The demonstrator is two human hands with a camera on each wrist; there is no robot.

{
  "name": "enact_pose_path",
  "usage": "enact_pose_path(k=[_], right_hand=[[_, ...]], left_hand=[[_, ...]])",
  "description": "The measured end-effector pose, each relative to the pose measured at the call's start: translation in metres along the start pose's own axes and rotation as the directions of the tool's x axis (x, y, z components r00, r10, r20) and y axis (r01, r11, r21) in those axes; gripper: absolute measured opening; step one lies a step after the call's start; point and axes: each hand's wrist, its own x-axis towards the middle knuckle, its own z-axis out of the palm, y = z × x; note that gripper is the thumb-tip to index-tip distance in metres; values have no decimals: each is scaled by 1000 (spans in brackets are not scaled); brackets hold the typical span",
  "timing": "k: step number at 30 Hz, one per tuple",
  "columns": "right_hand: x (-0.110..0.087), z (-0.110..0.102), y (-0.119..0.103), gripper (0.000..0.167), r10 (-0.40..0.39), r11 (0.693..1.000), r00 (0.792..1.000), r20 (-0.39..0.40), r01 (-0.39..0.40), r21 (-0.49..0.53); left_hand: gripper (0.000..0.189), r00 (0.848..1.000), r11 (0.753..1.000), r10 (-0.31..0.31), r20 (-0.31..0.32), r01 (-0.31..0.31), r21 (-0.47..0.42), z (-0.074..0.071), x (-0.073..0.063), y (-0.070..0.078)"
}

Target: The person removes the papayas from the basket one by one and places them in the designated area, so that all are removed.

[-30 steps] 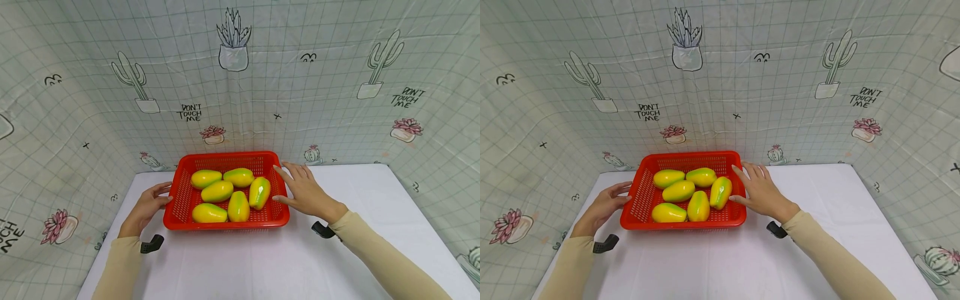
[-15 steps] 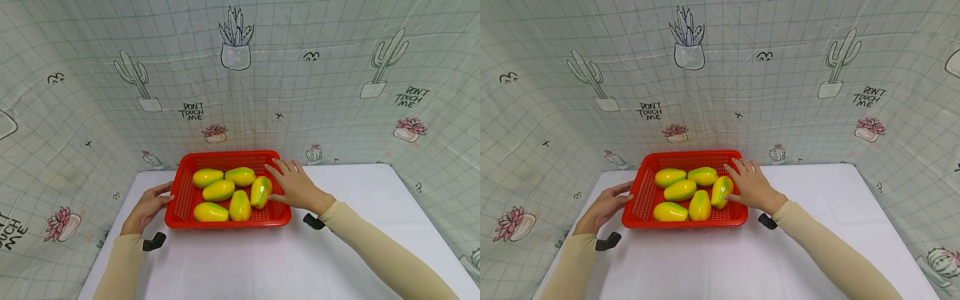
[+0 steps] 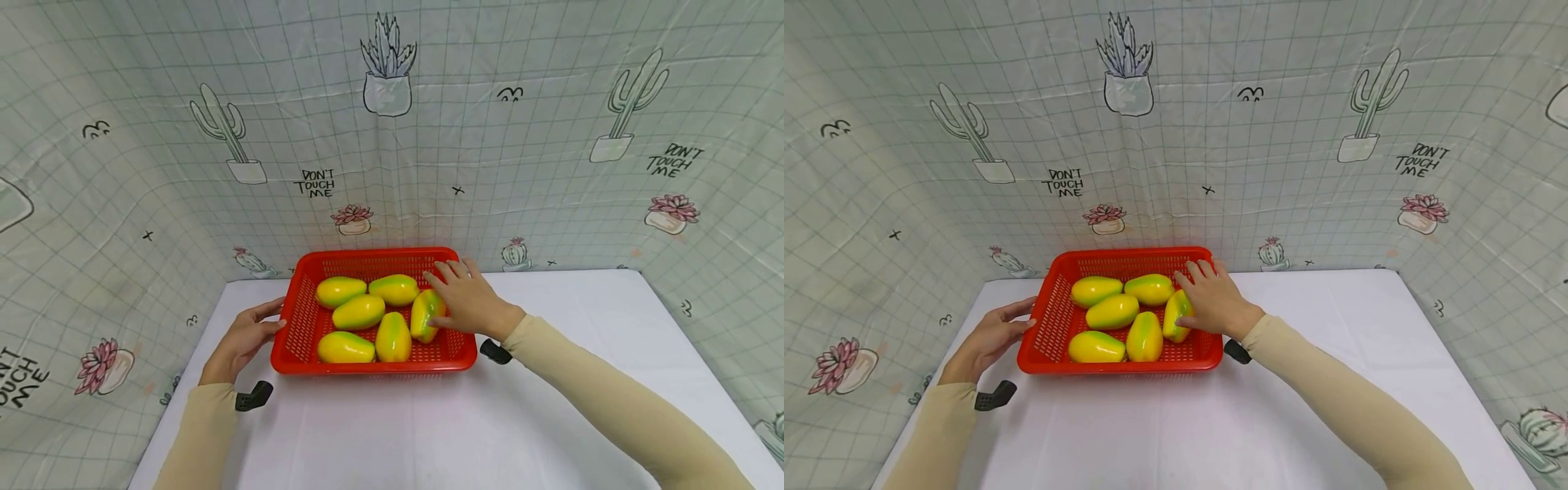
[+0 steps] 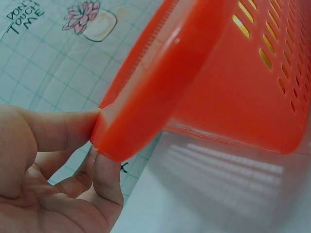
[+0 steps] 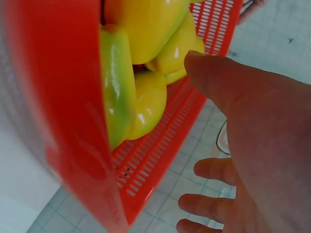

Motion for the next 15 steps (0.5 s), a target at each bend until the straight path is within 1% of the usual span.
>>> enact_pose_path(k=[5, 10, 15], right_hand=[[9, -1, -5, 89, 7, 999, 998, 68, -3, -49], [19, -3, -12, 91, 10, 994, 988, 152, 6, -107], [27, -3, -16, 91, 20, 989, 982, 185, 8, -148]], left_hand=[[64, 1000, 1000, 1, 0, -1, 3, -1, 0, -1], [64, 1000, 1000, -1, -2, 1, 1, -1, 0, -1], [64, 1000, 1000, -10, -8, 10, -5, 0, 1, -2]])
